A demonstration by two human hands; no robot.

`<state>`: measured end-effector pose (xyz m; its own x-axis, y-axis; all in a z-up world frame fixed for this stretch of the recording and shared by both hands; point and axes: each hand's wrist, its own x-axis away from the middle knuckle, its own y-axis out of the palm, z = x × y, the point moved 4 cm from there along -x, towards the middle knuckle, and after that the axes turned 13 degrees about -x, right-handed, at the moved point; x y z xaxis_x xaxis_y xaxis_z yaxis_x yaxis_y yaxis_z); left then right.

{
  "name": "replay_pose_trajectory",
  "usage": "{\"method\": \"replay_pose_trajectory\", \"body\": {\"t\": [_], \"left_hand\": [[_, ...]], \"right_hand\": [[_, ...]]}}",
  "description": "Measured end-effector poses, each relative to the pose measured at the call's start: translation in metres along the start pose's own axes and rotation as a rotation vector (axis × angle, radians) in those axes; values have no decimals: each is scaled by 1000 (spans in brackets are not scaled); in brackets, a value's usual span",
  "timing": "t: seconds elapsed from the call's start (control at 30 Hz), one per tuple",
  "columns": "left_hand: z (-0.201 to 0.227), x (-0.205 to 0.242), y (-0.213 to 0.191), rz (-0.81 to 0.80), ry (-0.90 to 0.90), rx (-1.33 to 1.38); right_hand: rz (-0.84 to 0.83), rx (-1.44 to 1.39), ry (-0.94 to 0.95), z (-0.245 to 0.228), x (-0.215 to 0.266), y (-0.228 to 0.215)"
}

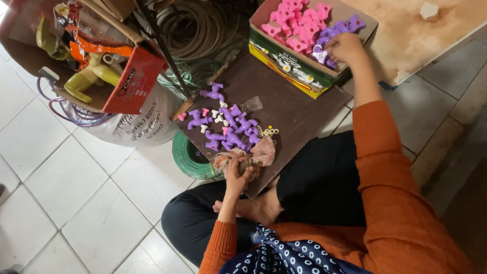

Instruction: Assembling plastic water taps by connecting the body, internal valves, and handles while sitting on the floor.

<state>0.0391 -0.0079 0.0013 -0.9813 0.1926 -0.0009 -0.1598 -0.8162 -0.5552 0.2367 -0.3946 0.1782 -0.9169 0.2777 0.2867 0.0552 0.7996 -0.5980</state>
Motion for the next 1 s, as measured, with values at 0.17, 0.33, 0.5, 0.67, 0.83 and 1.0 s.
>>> {"method": "replay_pose_trajectory", "body": {"t": [0.17, 0.33, 0.5, 0.67, 0.83, 1.0], "left_hand": [[2, 0, -2, 3, 27, 40], [0, 1, 1, -24, -25, 19], [-5, 1, 3, -20, -7, -28], [4, 1, -1, -5, -22, 11], [3, 1, -1, -10, -13, -8], [6, 2, -2, 4, 7, -11]], "right_hand": [[-8, -155, 8, 22, -21, -5], [223, -23, -165, 29, -29, -9], [308, 120, -386, 33, -31, -8], [278, 232, -413, 26, -14, -9], [291, 326, -411, 36, -18, -8], [302, 380, -369, 39, -19, -9]]}}
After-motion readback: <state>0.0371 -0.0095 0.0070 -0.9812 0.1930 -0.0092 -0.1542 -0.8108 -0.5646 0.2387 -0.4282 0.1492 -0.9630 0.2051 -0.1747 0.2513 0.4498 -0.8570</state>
